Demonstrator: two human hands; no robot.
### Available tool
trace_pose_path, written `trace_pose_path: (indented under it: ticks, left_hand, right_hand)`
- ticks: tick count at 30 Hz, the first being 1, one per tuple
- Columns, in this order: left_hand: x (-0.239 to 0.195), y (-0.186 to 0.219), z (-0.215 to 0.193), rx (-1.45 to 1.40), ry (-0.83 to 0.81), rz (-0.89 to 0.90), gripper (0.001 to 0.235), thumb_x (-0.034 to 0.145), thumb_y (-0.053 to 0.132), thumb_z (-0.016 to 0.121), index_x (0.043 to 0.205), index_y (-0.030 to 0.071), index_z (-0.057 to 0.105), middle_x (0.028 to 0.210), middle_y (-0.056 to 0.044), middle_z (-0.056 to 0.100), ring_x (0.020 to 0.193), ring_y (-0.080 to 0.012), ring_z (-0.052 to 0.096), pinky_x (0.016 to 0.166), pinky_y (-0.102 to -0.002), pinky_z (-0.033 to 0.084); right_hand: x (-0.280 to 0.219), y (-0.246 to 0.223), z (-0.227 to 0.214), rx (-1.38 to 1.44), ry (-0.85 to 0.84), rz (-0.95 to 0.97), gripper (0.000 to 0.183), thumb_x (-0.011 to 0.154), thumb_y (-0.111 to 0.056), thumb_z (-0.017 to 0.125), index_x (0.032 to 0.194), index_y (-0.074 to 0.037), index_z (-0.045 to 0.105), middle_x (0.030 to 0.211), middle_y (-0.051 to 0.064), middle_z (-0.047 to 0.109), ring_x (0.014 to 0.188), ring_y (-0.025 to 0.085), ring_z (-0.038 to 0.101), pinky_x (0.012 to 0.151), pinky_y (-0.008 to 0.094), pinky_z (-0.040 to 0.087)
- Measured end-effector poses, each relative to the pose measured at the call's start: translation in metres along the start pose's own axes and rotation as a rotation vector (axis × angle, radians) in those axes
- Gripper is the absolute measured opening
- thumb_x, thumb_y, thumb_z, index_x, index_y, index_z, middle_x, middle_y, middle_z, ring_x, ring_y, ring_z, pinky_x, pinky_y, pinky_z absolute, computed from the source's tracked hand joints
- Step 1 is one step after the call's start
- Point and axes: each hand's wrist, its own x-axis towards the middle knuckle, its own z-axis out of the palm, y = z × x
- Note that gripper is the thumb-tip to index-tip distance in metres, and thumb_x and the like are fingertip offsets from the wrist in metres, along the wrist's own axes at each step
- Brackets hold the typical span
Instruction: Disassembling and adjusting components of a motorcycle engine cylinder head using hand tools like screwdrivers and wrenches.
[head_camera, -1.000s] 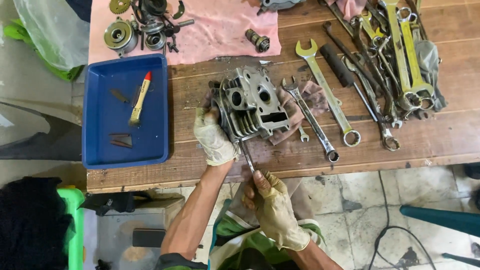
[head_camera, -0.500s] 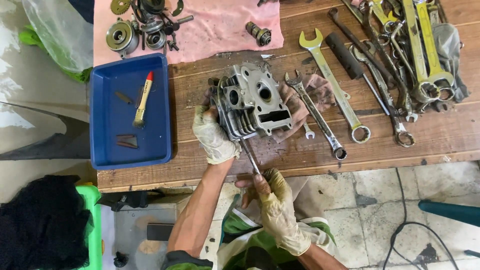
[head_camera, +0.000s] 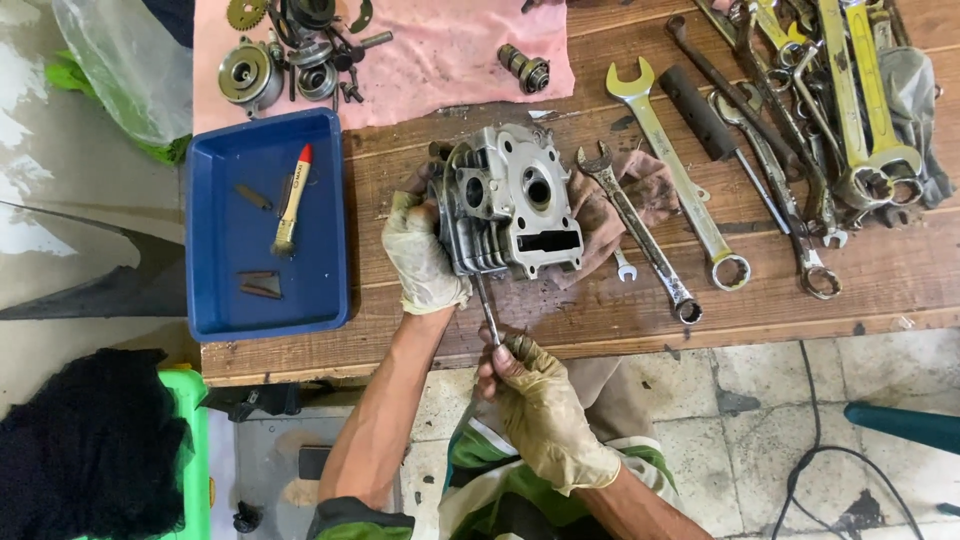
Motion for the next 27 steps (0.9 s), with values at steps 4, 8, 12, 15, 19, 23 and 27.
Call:
trace_pose_path:
  ticks: [4, 8, 12, 15, 19, 23, 27]
  left_hand:
    - [-0.004, 0.014, 0.012, -0.06, 0.105, -0.118, 0.044, 0.08, 0.007, 0.058, 0.121, -0.002, 0.072, 0.104, -0.012, 0.077, 0.09, -0.023, 0.072, 0.077, -0.034, 0.061]
    - [-0.007, 0.019, 0.009, -0.082, 0.001, -0.116, 0.048, 0.087, 0.021, 0.07, 0.129, -0.001, 0.067, 0.113, -0.013, 0.075, 0.098, -0.0251, 0.072, 0.087, -0.038, 0.062]
    - [-0.013, 0.038, -0.006, 0.793, -0.411, 0.787, 0.066, 0.121, -0.001, 0.036, 0.165, 0.046, 0.019, 0.16, -0.019, 0.039, 0.147, -0.0357, 0.052, 0.127, -0.047, 0.053]
    - [-0.052, 0.071, 0.012, 0.29, -0.153, 0.043, 0.069, 0.102, 0.06, 0.052, 0.146, 0.008, 0.046, 0.146, -0.018, 0.061, 0.134, -0.0376, 0.065, 0.101, -0.043, 0.068]
    - [-0.086, 0.081, -0.017, 0.263, -0.193, -0.068, 0.033, 0.113, 0.033, 0.045, 0.131, 0.009, 0.057, 0.121, -0.012, 0.067, 0.104, -0.0244, 0.072, 0.098, -0.041, 0.064]
    - [-0.105, 0.078, -0.039, 0.704, -0.309, -0.346, 0.027, 0.099, 0.028, 0.063, 0.102, 0.004, 0.076, 0.084, -0.008, 0.082, 0.062, -0.0149, 0.075, 0.051, -0.02, 0.059]
    - [-0.103, 0.076, -0.022, 0.546, -0.22, -0.761, 0.021, 0.091, 0.01, 0.072, 0.104, -0.004, 0.079, 0.102, -0.015, 0.083, 0.091, -0.0204, 0.077, 0.074, -0.029, 0.064]
  right_hand:
    - [-0.008, 0.001, 0.005, -0.047, 0.033, -0.025, 0.018, 0.095, -0.002, 0.067, 0.112, 0.005, 0.065, 0.085, 0.02, 0.069, 0.065, 0.025, 0.064, 0.068, 0.034, 0.057]
    - [-0.008, 0.003, 0.009, -0.032, 0.056, -0.056, 0.008, 0.097, -0.005, 0.066, 0.095, 0.002, 0.062, 0.08, 0.023, 0.069, 0.056, 0.029, 0.064, 0.055, 0.035, 0.057]
    - [-0.008, 0.001, 0.013, -0.026, -0.003, -0.046, 0.017, 0.102, -0.011, 0.062, 0.09, 0.002, 0.06, 0.073, 0.018, 0.068, 0.047, 0.023, 0.06, 0.047, 0.032, 0.053]
    - [-0.007, 0.002, 0.011, -0.019, -0.002, -0.049, 0.019, 0.102, -0.01, 0.062, 0.087, 0.0, 0.059, 0.072, 0.019, 0.068, 0.046, 0.024, 0.058, 0.046, 0.033, 0.049]
    - [-0.005, 0.004, 0.006, 0.015, -0.013, -0.059, 0.024, 0.102, -0.011, 0.061, 0.08, -0.003, 0.055, 0.07, 0.019, 0.066, 0.045, 0.023, 0.054, 0.046, 0.032, 0.045]
    - [-0.003, 0.006, 0.0, 0.03, -0.015, -0.043, 0.02, 0.101, -0.01, 0.062, 0.083, -0.003, 0.058, 0.065, 0.016, 0.062, 0.042, 0.021, 0.048, 0.041, 0.031, 0.04]
    - [-0.003, 0.009, 0.001, 0.024, -0.019, -0.077, 0.014, 0.1, -0.013, 0.064, 0.103, 0.001, 0.065, 0.068, 0.016, 0.065, 0.043, 0.021, 0.052, 0.042, 0.032, 0.044]
